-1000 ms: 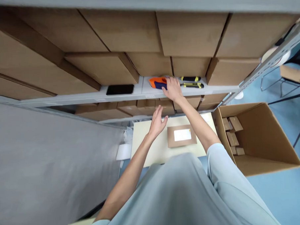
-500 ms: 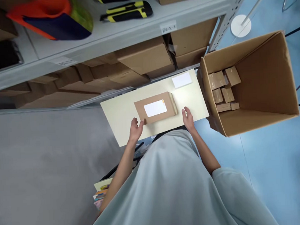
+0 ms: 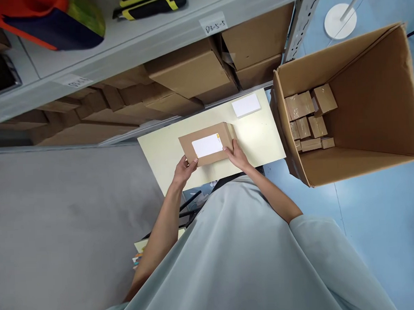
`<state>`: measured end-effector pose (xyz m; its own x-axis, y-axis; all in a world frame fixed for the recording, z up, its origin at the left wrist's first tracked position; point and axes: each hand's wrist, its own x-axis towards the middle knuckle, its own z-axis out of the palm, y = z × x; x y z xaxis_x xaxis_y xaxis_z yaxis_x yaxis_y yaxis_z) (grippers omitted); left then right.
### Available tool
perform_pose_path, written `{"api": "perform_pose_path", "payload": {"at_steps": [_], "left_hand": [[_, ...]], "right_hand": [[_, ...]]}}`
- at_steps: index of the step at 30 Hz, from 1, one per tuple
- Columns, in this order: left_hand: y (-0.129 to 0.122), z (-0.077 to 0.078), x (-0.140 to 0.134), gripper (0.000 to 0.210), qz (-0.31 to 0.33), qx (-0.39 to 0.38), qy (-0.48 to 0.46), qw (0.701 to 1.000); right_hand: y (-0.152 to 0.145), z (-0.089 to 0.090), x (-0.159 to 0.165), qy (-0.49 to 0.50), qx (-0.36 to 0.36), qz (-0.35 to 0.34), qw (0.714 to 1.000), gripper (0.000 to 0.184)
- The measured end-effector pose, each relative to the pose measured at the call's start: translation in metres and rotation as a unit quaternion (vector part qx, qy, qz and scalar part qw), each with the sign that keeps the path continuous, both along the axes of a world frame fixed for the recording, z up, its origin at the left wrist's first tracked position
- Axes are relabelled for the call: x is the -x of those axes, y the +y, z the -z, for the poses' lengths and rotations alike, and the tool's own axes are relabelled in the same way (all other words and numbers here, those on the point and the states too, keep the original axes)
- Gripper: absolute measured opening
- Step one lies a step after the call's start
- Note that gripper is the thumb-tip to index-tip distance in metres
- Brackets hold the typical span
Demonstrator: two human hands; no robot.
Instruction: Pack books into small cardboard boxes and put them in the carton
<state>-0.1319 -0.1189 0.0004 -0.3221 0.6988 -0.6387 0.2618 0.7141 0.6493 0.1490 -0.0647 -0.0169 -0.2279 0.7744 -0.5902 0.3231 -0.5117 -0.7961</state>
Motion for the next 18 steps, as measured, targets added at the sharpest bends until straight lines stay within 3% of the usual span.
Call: {"api": "perform_pose_path", "payload": {"at_steps": [4, 9, 13, 18], "left_hand": [[0.001, -0.009, -0.007, 0.084, -0.016, 0.030, -0.027, 0.999], [-0.003, -0.015, -0.023, 0.074, -0.058, 0.015, -0.063, 0.996], [-0.010, -0.021, -0.032, 0.077, -0.096, 0.004, -0.043, 0.994], [-0.019, -0.040, -0.032, 0.073, -0.055, -0.059, -0.005, 0.997]], "right_hand": [[0.013, 0.004, 0.004, -0.012, -0.002, -0.023, 1.000, 0.097], [0.011, 0.003, -0.005, 0.007, 0.004, -0.027, 1.000, 0.107], [0.003, -0.014, -0.018, 0.020, -0.013, -0.034, 0.999, 0.101], [0.008, -0.045, -0.028, 0.004, -0.076, -0.043, 0.996, 0.099]]}}
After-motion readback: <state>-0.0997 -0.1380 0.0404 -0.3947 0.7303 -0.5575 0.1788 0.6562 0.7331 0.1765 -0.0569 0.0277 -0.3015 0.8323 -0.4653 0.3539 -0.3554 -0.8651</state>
